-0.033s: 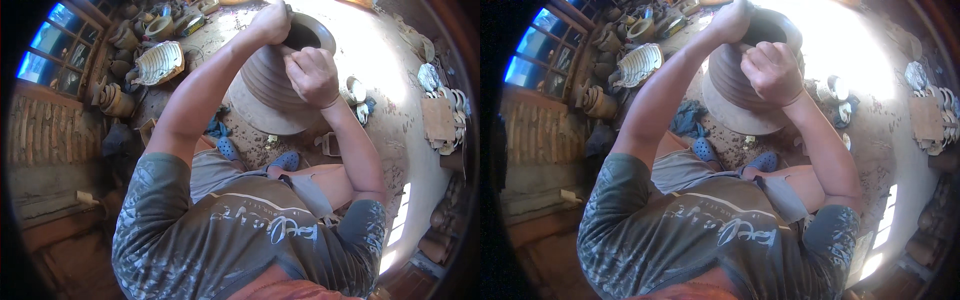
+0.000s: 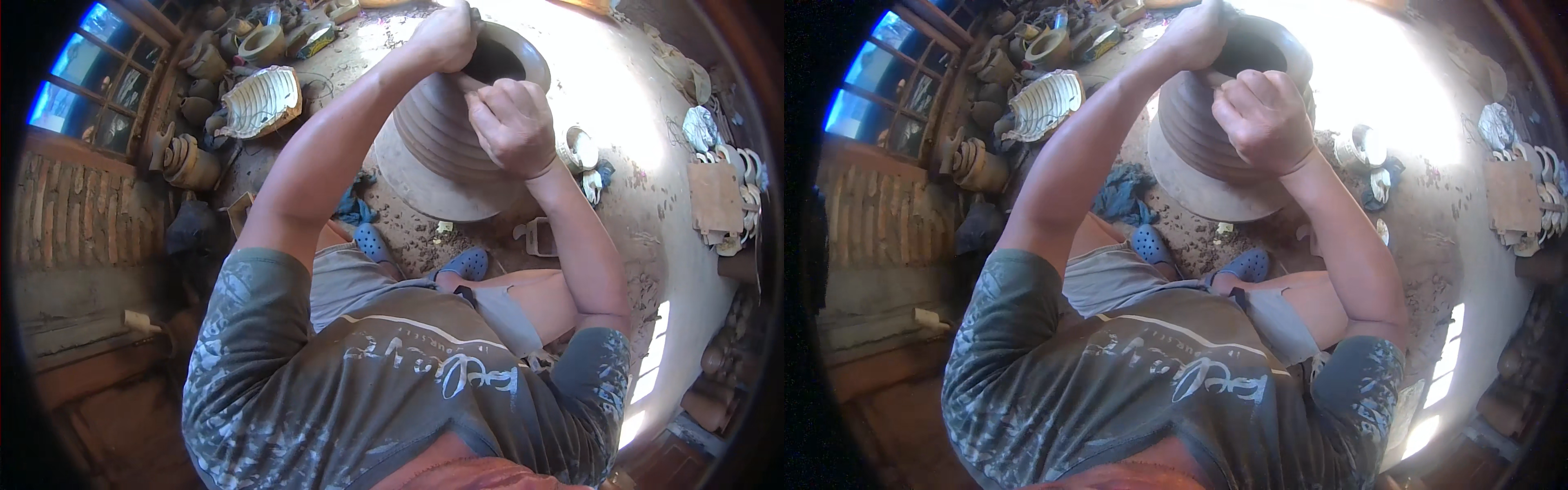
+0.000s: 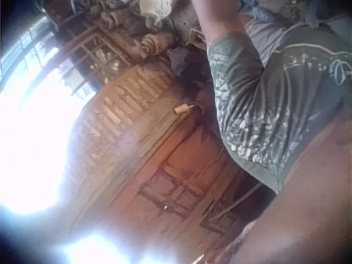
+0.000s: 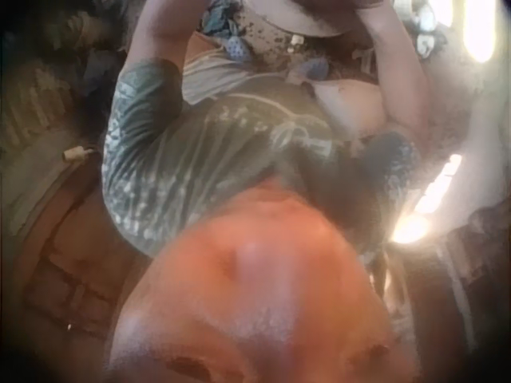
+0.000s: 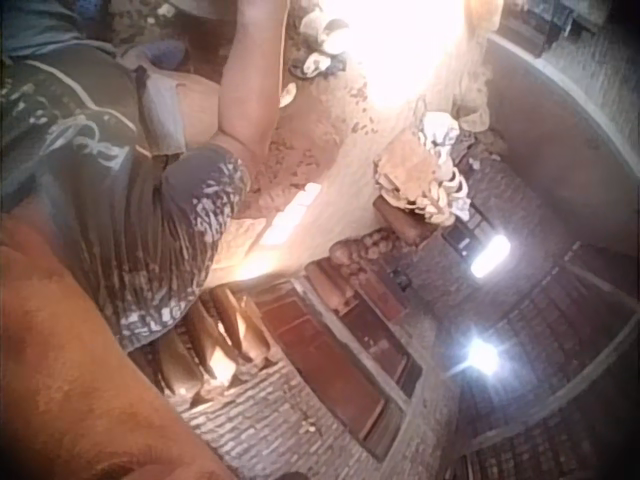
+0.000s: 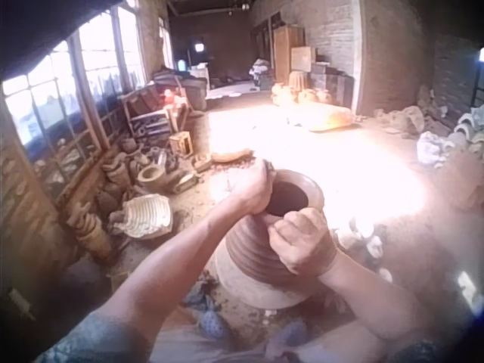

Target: The person shapes a large clay vessel on a pottery wheel by hand, using their fingers to smooth the internal and external surfaces and refine the rim.

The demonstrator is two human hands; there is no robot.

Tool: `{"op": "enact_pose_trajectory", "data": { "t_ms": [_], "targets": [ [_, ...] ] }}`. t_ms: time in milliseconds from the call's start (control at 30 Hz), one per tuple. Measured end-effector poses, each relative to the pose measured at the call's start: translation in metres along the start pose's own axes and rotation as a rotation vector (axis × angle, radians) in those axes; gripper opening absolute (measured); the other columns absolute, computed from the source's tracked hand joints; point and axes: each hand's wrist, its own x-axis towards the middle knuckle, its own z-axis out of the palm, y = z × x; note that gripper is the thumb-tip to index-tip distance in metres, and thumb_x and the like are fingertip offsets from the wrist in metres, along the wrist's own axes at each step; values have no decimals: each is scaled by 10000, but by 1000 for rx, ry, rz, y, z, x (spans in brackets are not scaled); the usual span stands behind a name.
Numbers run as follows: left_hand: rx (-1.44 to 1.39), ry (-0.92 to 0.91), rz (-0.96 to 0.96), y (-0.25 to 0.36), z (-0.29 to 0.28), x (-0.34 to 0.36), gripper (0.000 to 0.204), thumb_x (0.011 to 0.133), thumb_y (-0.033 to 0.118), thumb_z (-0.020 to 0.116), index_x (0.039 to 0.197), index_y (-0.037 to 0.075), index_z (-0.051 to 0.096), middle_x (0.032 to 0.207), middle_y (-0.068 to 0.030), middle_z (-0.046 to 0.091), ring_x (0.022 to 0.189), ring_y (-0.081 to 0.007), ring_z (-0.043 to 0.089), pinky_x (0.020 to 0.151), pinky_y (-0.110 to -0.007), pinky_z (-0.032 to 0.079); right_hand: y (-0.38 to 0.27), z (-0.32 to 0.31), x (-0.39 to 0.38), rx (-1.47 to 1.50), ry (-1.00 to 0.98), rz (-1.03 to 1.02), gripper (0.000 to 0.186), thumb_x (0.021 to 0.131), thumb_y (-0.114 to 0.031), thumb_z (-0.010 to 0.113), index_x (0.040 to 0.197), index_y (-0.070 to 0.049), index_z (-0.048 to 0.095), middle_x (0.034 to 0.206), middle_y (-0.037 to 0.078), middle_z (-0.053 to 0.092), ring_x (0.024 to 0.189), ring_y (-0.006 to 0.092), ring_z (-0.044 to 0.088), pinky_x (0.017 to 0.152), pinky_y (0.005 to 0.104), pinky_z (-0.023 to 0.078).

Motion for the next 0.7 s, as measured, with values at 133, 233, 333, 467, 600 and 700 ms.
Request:
{"op": "enact_pose_trajectory", "data": {
  "t_ms": [133, 233, 333, 467, 600, 700],
  "targets": [
    [-4, -111, 86, 3, -20, 4, 329, 1073, 309, 504, 1185, 5, 561, 1074, -304, 684, 1014, -473, 674, 909, -545, 522, 4, -6, -1, 27, -26, -35, 91, 817, -133, 693, 881, -77, 726, 922, 8, 662, 935, 195, 629, 806, 358, 476],
    [-74, -193, 160, -2, -28, 11, 316, 1078, 309, 509, 1196, 22, 572, 1099, -290, 687, 1038, -457, 674, 917, -531, 522, 10, -10, -4, 40, -32, -48, 84, 830, -120, 708, 892, -72, 737, 943, 7, 672, 955, 196, 633, 838, 365, 483],
    [-149, -238, 270, -5, -31, 19, 325, 1089, 311, 504, 1219, 22, 574, 1126, -278, 682, 1062, -441, 669, 931, -513, 519, 15, -15, -7, 71, -49, -45, 66, 832, -103, 725, 885, -66, 739, 951, 7, 674, 955, 200, 632, 844, 377, 493],
    [-180, -303, 325, -13, -27, 30, 349, 1103, 317, 500, 1255, 11, 569, 1149, -259, 671, 1091, -412, 657, 953, -485, 515, 26, -25, -15, 128, -70, -69, 62, 822, -83, 742, 877, -53, 740, 954, 9, 677, 943, 204, 631, 818, 387, 514],
    [-275, -310, 413, -31, -12, 45, 363, 1110, 318, 496, 1285, 8, 563, 1166, -251, 664, 1113, -398, 645, 972, -467, 512, 69, -56, -52, 113, -204, 85, 114, 830, -19, 772, 940, -47, 762, 969, 53, 689, 923, 239, 670, 786, 396, 553],
    [-377, -306, 264, -14, -20, 40, 376, 1111, 318, 496, 1302, 0, 556, 1206, -257, 658, 1131, -398, 641, 990, -458, 511, 70, -68, -49, 361, -82, 524, 125, 870, 4, 780, 980, -51, 759, 1013, 84, 709, 871, 258, 694, 743, 369, 571]
  ]
}}
